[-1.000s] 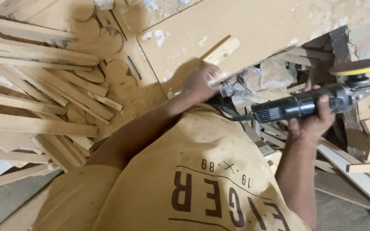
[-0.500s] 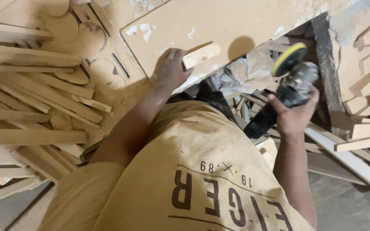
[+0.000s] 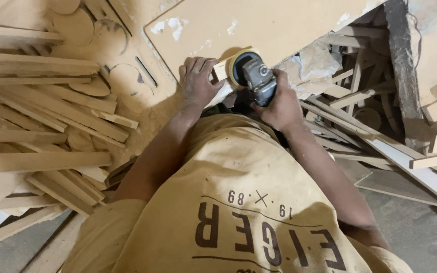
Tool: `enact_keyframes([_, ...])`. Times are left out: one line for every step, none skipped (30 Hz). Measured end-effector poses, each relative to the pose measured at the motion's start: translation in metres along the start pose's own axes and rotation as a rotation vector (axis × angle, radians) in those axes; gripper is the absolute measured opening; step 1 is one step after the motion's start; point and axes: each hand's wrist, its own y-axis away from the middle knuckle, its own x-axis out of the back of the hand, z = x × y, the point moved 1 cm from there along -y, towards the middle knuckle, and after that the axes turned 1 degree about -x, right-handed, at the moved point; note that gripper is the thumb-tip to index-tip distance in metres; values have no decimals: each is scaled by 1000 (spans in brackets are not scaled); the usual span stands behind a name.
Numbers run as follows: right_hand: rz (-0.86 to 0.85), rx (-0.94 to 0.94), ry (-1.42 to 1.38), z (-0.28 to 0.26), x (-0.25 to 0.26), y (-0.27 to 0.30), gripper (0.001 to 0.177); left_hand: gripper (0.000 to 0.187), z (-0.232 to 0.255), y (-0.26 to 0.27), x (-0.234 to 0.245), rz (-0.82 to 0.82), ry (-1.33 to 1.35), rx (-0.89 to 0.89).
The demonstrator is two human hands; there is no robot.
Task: Sanding small wooden blocks using a handheld power sander in a workshop environment.
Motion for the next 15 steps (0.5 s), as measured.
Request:
enact_keyframes([-3,-1,2,-1,-1,-2,94,56,-1,1,0,-2,1,3])
enact_keyframes([-8,31,28,-2,-3,-3,94,55,-2,1,0,23,45,-6])
enact_keyframes([-11,68,52,-5,-5,-7,95,53,-4,0,1,50,85,-15])
enact_keyframes([-14,70,52,-9,-5,-7,95,53,-7,-1,-1,52,83,-13])
enact_keyframes([-41,30,95,-12,-6,-6,93,53,-8,-2,-4,93,68,-38])
enact_keyframes([-68,-10,137,-15,-7,-6,90,53,-9,-2,-6,134,52,-64])
enact_keyframes([-69,-12,139,-17,-7,-5,90,53,-10,-3,-10,133,54,-63])
enact_keyframes([-79,-22,129,-18,-8,-5,89,51,-11,-3,-13,159,55,-67])
enact_keyframes([-91,-29,119,-20,-10,-5,87,49,-13,-3,-15,186,53,-68])
enact_keyframes([-94,-29,120,-21,-9,-7,87,49,-17,-5,-19,186,53,-64])
enact_keyframes([-92,-47,99,-22,-8,-8,88,51,-20,-5,-23,212,65,-89])
enact_keyframes([-89,-66,77,-22,-8,-8,89,52,-24,-5,-26,239,77,-113])
enact_keyframes([-92,-69,76,-19,-8,-10,89,52,-23,-4,-24,235,76,-112])
enact_keyframes([-84,-60,79,-16,-8,-11,89,52,-22,-4,-22,227,75,-109])
enact_keyframes([-72,-50,81,-14,-7,-13,88,52,-20,-6,-19,221,73,-109])
